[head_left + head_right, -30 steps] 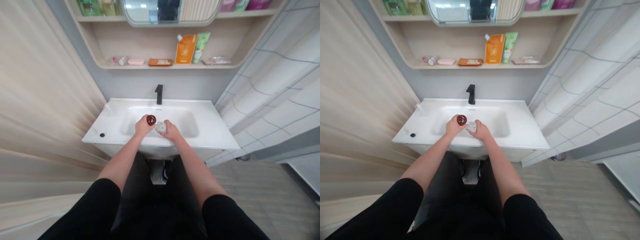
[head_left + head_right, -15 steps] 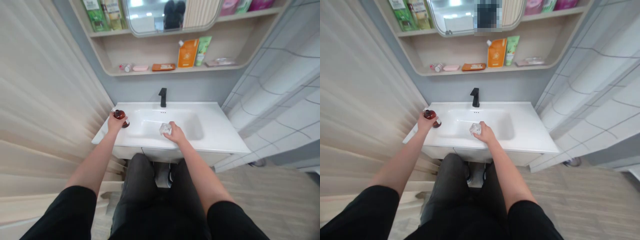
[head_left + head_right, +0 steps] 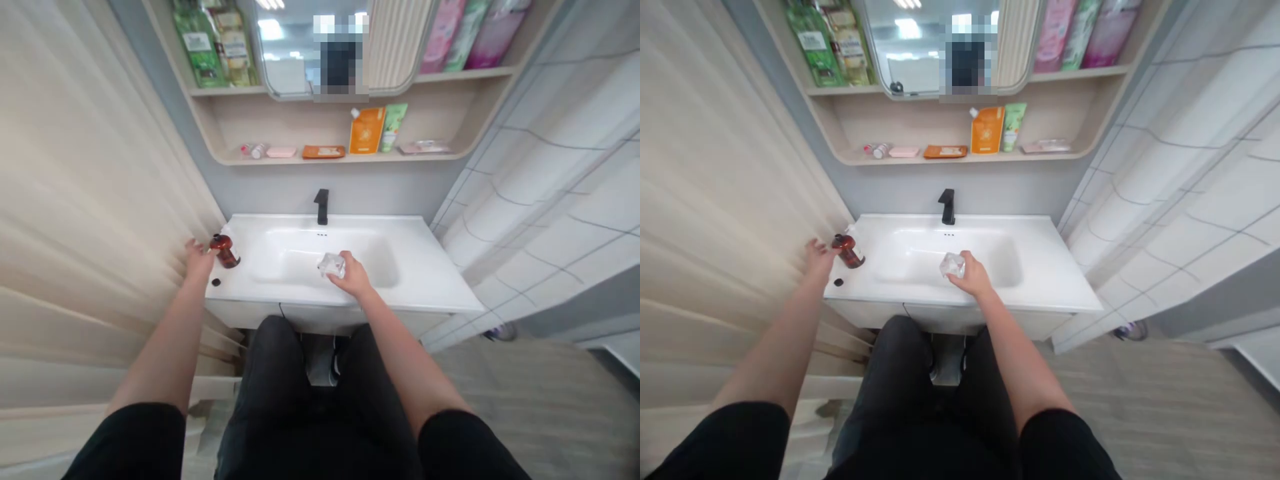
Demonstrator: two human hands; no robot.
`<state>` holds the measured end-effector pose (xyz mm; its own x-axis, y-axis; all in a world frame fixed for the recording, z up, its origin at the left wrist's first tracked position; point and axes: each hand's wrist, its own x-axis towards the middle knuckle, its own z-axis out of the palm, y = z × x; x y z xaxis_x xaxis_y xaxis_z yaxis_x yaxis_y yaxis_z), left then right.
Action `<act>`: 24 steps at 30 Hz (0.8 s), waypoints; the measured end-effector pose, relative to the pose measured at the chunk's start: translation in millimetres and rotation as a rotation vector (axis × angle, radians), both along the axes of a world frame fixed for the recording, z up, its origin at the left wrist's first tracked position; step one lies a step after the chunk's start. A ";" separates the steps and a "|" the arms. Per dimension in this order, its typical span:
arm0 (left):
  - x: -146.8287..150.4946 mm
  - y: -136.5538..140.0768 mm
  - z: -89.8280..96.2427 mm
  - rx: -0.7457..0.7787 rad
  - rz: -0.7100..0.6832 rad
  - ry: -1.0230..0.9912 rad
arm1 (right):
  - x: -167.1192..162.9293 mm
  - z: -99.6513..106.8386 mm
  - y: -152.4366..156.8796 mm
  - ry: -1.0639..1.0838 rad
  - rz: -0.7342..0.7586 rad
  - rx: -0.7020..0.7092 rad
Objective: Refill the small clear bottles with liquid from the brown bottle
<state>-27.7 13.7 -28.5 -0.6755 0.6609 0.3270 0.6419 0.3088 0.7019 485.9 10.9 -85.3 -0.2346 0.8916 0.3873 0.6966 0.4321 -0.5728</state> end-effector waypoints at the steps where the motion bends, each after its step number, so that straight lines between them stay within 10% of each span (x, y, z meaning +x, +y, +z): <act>1: -10.0 -9.7 2.8 -0.013 0.019 0.019 | 3.1 2.1 -4.7 0.022 0.002 -0.009; 10: -61.9 -80.9 5.7 -0.382 -0.117 0.141 | 32.2 11.9 -85.6 0.114 0.004 -0.073; 24: -45.8 -72.3 -20.1 -0.540 -0.429 0.438 | 43.1 24.7 -162.1 0.281 0.030 -0.136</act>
<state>-73.5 -58.6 -48.6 -0.2127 0.9749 0.0652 0.9626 0.1976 0.1852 529.0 -151.2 -60.6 -0.1625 0.9340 0.3181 0.4910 0.3561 -0.7951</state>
